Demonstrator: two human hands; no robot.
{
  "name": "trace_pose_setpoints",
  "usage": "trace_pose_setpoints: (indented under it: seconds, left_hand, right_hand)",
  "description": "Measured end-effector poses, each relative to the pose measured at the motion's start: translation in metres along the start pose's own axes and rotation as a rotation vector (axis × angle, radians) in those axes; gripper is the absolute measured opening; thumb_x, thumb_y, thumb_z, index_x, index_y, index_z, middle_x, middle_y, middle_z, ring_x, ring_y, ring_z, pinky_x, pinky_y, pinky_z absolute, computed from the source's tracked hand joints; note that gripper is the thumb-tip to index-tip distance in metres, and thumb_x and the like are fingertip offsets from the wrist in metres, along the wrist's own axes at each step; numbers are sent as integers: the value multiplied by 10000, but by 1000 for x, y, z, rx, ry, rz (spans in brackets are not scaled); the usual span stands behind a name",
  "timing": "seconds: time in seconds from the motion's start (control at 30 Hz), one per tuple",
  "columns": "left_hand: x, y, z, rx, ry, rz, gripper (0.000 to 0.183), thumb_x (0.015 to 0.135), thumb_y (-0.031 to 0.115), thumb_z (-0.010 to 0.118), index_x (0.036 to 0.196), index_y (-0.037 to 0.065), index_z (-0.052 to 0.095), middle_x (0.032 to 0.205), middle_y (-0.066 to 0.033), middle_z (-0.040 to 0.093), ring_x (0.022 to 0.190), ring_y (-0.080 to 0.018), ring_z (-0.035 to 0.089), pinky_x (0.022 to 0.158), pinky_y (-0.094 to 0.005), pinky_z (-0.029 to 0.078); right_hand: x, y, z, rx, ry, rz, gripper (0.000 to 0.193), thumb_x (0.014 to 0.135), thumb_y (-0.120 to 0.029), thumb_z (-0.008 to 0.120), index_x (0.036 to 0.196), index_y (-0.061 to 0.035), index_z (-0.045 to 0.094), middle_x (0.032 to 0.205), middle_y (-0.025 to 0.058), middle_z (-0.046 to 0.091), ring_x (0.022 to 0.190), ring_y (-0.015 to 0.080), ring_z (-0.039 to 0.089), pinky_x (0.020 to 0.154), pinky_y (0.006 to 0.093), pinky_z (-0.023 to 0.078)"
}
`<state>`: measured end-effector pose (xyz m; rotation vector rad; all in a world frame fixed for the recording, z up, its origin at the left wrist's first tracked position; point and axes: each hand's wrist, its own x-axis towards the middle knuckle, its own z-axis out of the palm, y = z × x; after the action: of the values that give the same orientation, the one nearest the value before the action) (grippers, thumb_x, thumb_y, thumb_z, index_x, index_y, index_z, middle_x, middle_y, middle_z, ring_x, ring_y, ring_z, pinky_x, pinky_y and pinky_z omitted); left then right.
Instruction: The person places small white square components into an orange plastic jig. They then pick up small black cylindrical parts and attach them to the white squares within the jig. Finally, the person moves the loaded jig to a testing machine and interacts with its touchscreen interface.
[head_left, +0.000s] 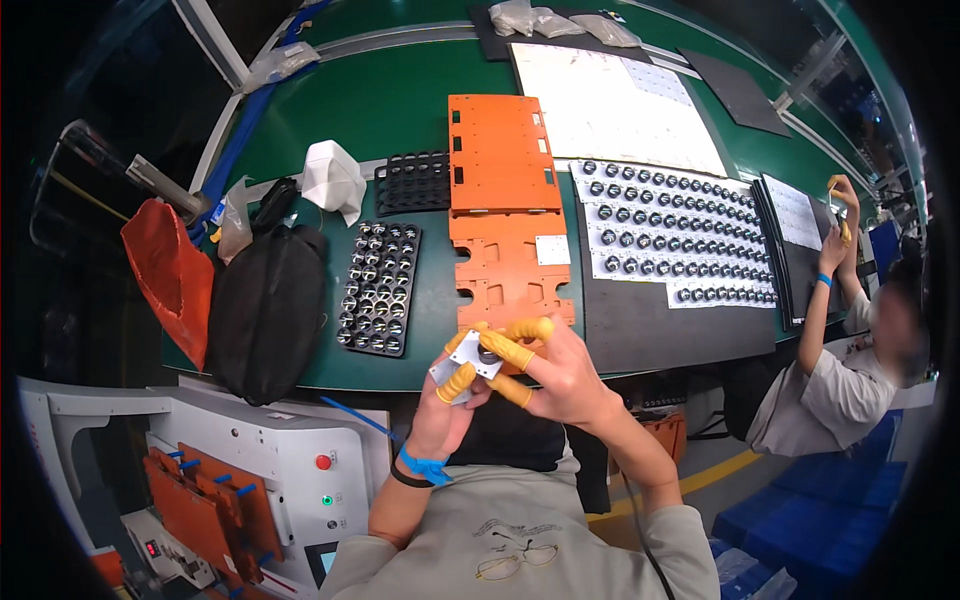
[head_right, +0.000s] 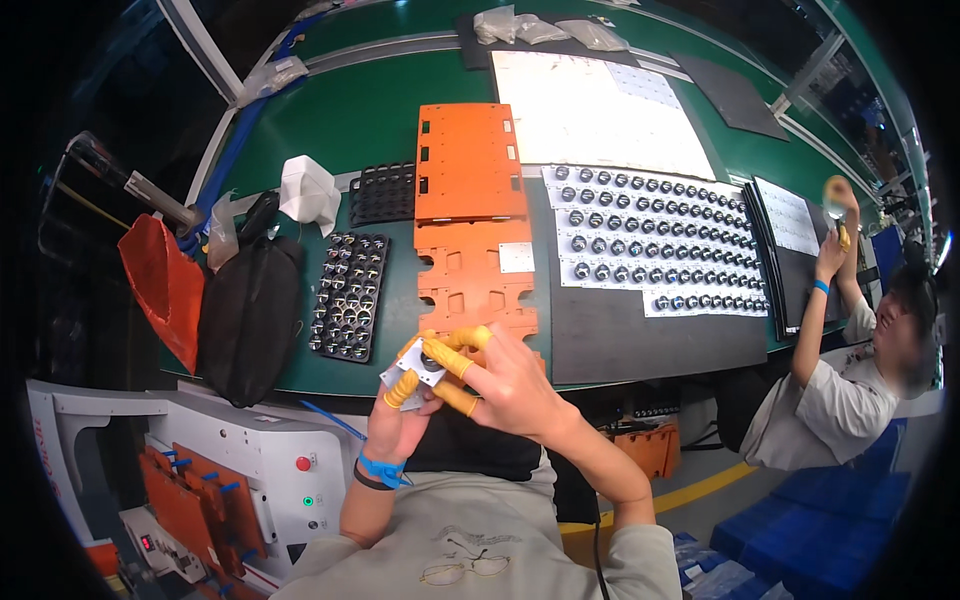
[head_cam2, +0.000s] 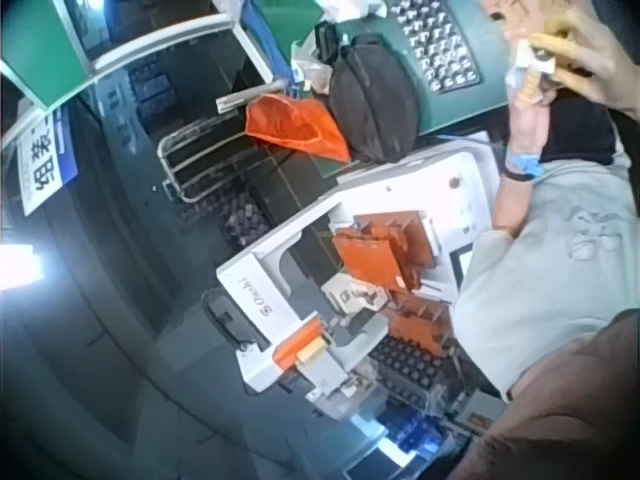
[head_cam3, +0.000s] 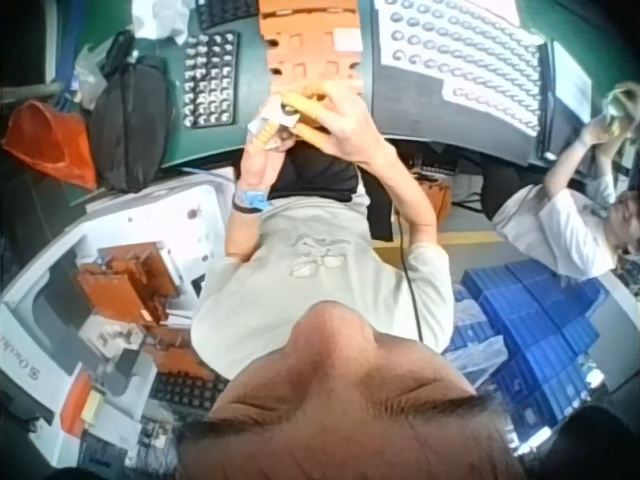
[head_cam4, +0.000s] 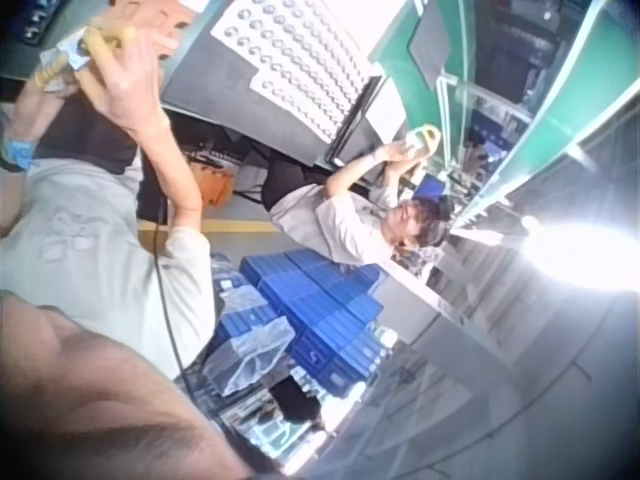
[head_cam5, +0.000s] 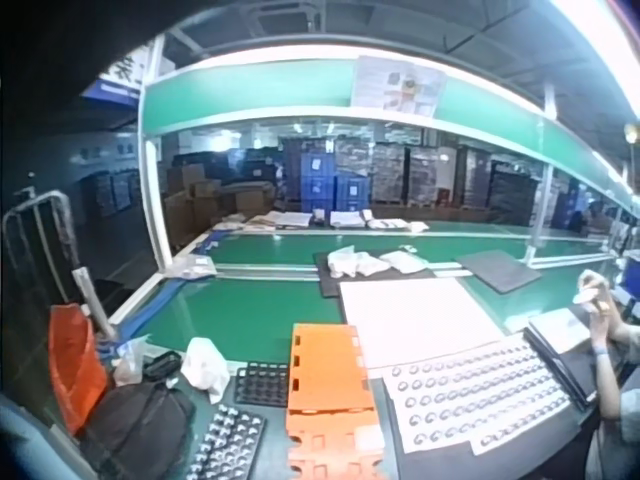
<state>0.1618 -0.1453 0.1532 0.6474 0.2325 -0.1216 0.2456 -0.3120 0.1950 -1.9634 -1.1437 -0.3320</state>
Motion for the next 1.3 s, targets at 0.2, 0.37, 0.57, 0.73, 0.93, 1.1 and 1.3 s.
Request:
trace_pose_setpoints:
  seconds: [0.2, 0.37, 0.57, 0.73, 0.93, 1.1, 1.3]
  left_hand:
    - [4, -10, 6, 151, -48, -68, 467, 1037, 235, 546, 1457, 45, 472, 1075, 3, 612, 763, -31, 454, 565, -173, 327]
    - [3, -8, -2, 205, 82, -19, 446, 1085, 298, 429, 1409, 3, 510, 1159, -83, 654, 735, -69, 440, 559, -202, 353]
    - [-3, -4, -15, 74, 85, -12, 429, 1075, 270, 432, 1399, 1, 515, 1150, -78, 650, 737, -76, 454, 556, -204, 353]
    - [-7, 1, -13, -81, 85, -44, 471, 1065, 314, 462, 1407, -5, 507, 1064, -61, 631, 726, -96, 443, 557, -224, 349]
    - [-25, 12, -15, -220, -19, 21, 645, 959, 211, 554, 1535, 14, 341, 1103, -61, 533, 871, -168, 470, 708, -288, 382]
    - [-43, 13, -43, -283, 39, 125, 695, 918, 154, 570, 1556, 49, 317, 1172, -59, 530, 953, -191, 483, 770, -305, 401]
    - [-53, 30, -62, -263, 147, 114, 469, 1025, 337, 574, 1388, 43, 531, 1134, -86, 617, 812, -149, 503, 660, -261, 399]
  right_hand:
    - [-16, 22, -10, -322, 162, -101, 370, 691, -138, 825, 1037, -40, 740, 852, 46, 602, 716, 253, 537, 635, 381, 450]
    - [-15, 74, -35, -175, 131, 712, 267, 865, -246, 768, 894, 17, 730, 727, 141, 619, 622, 293, 580, 609, 402, 475]
    - [-21, 113, -32, 144, -264, 1082, 383, 940, -290, 690, 754, 45, 705, 578, 104, 572, 540, 141, 565, 544, 376, 471]
    - [-6, 133, -43, 274, -419, 1101, 445, 927, -299, 719, 641, 38, 663, 610, 56, 622, 531, 126, 574, 472, 307, 476]
    - [16, 87, -41, -612, -306, 716, 379, 839, -286, 787, 702, 53, 689, 656, 235, 659, 595, 398, 662, 580, 460, 537]
    - [58, 27, 17, -80, -227, 517, 338, 877, -297, 767, 880, 40, 740, 638, 184, 647, 583, 326, 665, 555, 429, 519]
    - [102, 33, 136, -109, -146, 128, 337, 839, -280, 787, 896, 41, 700, 854, 202, 690, 771, 371, 680, 652, 473, 522]
